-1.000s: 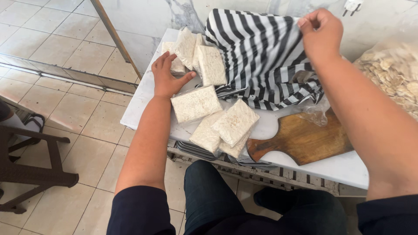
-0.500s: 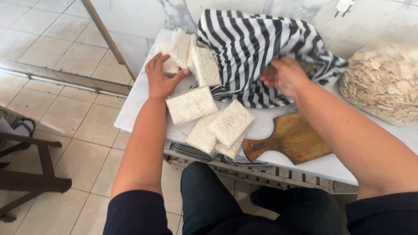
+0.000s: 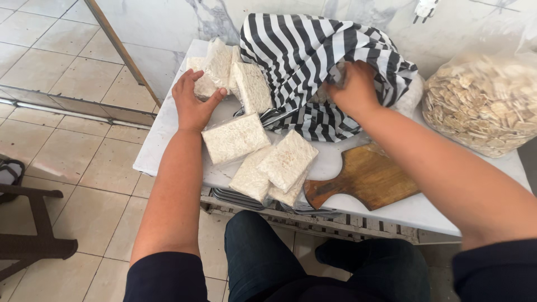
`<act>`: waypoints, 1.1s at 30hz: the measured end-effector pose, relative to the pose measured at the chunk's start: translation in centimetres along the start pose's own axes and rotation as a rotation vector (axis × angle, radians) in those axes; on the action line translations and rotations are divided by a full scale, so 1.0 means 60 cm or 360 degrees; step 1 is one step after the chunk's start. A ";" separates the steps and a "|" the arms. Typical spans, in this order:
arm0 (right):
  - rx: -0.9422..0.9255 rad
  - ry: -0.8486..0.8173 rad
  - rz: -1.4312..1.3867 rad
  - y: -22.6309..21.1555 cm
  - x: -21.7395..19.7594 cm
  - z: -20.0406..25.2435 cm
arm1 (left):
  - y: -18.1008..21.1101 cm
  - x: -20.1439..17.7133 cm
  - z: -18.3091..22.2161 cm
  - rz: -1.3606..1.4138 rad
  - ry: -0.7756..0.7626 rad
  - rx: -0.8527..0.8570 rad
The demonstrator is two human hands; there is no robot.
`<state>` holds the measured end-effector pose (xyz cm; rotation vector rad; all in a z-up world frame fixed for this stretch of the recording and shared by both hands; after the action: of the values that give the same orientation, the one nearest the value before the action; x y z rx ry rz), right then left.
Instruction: The person slices a block of white food on a wooden cutting board using a knife, then transfers the slices into a plastic bag. They also handle and stack multiple pre-packaged blocks of the same food item on the table.
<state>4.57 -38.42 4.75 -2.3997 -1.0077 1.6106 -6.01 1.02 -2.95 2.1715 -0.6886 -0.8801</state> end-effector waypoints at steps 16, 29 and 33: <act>0.0575 -0.0745 0.1299 0.045 0.102 -0.131 | -0.004 -0.001 0.002 0.0053 0.0038 0.0014; 0.0114 0.0266 0.0361 -0.069 0.022 0.036 | -0.012 -0.003 0.004 0.0056 0.0075 -0.0012; 0.0121 0.0293 0.0268 -0.093 -0.001 0.088 | -0.020 -0.006 -0.004 0.0026 0.0215 0.0073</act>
<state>-2.59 -35.58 4.76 -2.5827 -0.7182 1.4120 -5.82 2.11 -3.62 2.2395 -0.6642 -0.7083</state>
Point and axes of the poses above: each hand's wrist, its own z-axis away from the middle knuckle, its own x-axis out of the palm, y = z × x, the point moved 1 cm from there along -z, towards the middle knuckle, and after that the axes turned 1 degree about x, right-handed, at the moved point
